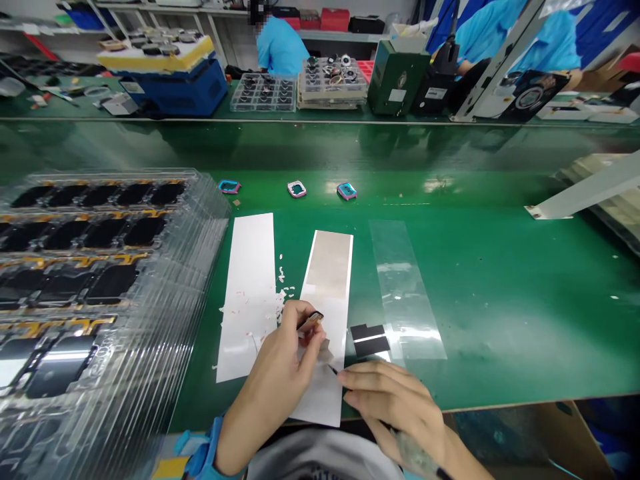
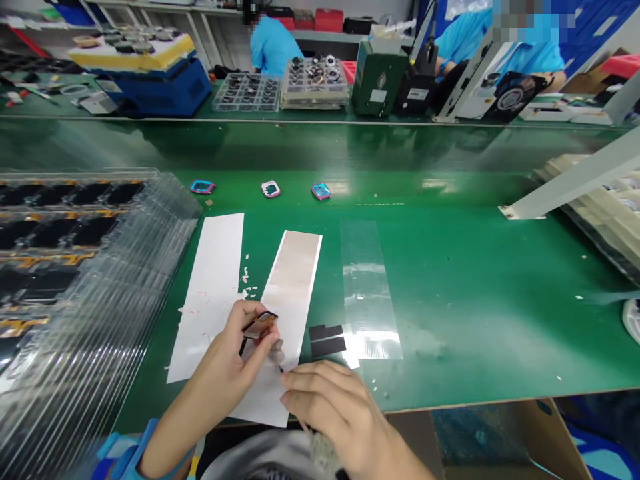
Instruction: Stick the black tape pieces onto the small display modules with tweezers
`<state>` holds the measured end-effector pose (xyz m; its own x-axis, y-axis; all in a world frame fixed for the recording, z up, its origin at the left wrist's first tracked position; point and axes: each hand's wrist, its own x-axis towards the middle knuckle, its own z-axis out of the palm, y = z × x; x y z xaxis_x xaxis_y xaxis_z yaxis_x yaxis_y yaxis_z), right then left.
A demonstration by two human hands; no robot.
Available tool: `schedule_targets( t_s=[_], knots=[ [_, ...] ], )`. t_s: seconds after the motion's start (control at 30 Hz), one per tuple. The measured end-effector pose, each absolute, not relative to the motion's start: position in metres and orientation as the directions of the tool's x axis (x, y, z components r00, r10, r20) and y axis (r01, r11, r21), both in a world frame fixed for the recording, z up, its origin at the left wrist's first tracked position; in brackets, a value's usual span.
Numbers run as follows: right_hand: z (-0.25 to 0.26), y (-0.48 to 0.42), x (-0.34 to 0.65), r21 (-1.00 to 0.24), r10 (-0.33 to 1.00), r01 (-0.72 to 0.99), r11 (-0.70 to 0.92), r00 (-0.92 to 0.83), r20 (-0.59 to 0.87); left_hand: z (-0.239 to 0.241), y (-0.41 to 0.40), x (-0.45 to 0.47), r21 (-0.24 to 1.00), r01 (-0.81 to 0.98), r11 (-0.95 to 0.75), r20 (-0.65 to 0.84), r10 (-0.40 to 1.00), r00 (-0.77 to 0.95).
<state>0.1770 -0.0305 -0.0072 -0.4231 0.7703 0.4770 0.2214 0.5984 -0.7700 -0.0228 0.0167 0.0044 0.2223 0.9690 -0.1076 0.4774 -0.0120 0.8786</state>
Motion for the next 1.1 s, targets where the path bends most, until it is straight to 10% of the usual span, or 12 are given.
schedule_targets(
  t_s=[0.73, 1.1],
  knots=[
    [0.011, -0.002, 0.151, -0.411, 0.732, 0.611, 0.677, -0.502, 0.46, 0.013, 0.007, -0.027, 0.895, 0.438, -0.083, -0.035, 0.967, 0.253],
    [0.015, -0.024, 0.151, -0.502, 0.701, 0.489, 0.713, -0.483, 0.525, 0.011, 0.01, -0.032, 0.941, 0.312, -0.13, 0.193, 0.965, -0.18]
  ],
)
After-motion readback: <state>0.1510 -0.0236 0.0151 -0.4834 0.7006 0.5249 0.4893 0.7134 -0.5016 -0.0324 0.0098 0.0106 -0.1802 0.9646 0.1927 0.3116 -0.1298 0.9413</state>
